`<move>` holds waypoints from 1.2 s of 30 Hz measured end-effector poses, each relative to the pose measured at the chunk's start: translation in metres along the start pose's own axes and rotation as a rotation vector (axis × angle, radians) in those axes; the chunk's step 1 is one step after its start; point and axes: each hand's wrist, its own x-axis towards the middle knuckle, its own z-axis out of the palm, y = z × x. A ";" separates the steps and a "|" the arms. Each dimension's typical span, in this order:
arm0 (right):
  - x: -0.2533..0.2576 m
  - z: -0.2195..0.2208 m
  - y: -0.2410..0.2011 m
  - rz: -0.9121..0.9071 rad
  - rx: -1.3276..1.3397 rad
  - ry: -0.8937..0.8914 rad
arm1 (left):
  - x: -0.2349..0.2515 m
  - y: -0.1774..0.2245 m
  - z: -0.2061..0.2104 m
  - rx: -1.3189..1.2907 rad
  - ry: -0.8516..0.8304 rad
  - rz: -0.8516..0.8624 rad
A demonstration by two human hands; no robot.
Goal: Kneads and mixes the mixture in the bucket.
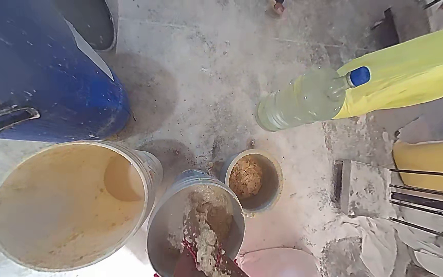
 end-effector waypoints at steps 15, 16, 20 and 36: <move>0.001 0.013 0.016 0.097 0.172 -0.036 | 0.000 -0.027 -0.002 -0.305 0.094 -0.004; 0.000 0.012 0.007 0.099 0.119 -0.054 | 0.003 -0.027 -0.002 -0.319 0.112 0.039; 0.010 -0.004 0.013 0.143 0.065 -0.098 | 0.008 -0.039 0.021 -0.724 0.126 0.278; 0.174 -0.044 -0.060 0.155 -0.531 0.123 | 0.013 -0.063 -0.012 -0.484 0.287 -0.138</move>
